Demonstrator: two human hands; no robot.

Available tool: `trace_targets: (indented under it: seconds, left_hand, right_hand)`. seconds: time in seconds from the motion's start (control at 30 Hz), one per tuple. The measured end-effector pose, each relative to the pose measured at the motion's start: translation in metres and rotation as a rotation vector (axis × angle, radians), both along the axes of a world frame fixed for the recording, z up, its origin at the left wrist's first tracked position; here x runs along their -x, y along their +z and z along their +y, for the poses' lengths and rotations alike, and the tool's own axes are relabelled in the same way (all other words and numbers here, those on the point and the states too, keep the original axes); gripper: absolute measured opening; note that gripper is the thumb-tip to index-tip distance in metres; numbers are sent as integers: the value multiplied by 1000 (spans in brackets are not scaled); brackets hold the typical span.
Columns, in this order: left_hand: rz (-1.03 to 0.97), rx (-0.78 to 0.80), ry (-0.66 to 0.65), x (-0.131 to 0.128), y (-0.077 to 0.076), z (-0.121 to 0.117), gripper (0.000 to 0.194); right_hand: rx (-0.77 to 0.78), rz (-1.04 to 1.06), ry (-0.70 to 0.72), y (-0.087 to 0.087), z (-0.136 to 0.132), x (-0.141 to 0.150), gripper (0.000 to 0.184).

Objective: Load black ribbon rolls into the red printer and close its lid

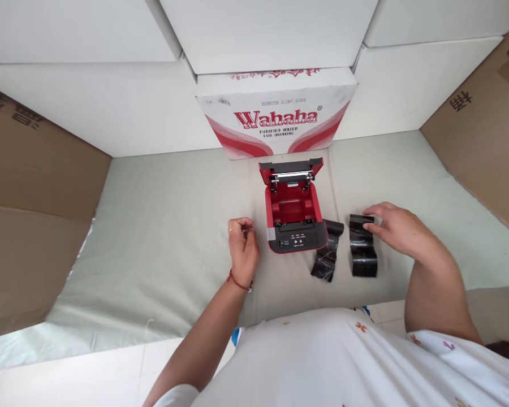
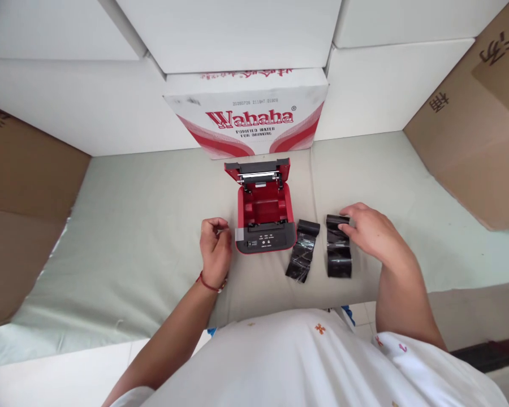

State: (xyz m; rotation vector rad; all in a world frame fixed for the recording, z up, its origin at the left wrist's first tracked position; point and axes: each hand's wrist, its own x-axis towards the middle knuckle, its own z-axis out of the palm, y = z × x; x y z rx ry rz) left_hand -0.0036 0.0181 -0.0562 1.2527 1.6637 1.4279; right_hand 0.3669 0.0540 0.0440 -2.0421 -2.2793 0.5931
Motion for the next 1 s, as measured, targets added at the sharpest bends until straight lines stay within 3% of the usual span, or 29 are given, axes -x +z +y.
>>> trace_targets:
  seconds: [0.1,0.2,0.3,0.43,0.53,0.63,0.73,0.83,1.0]
  left_hand:
    - [17,11,-64,1,2,-1,14]
    - [32,17,-102,0,4,-1,17]
    - [40,15,-105,0,4,-1,18]
    - [50,5,-114,1,4,-2,19]
    - [63,-11,-135,0,4,-4,21]
    - [87,-43,-165,-3,5,-5,22]
    - [128,-89,-182,-6,4,-5,22]
    - [184,-160,-142,-5,6,-7,23]
    - [316,-381,7,-8,18,-20,21]
  right_hand:
    - [-60,106,74,-11,-2,28,39]
    - [54,34,168,-13,-2,61,36]
    - [135,-51,210,-8,-1,73,33]
    - [192,161,353,24,-1,47,26]
    - [135,421,318,60,2,30,33]
    - [25,501,272,78,7,46,36]
    - [-81,439,264,68,16,88,34]
    - [-151,211,252,47,25,129,33]
    - [-142,-66,260,30,35,160,37]
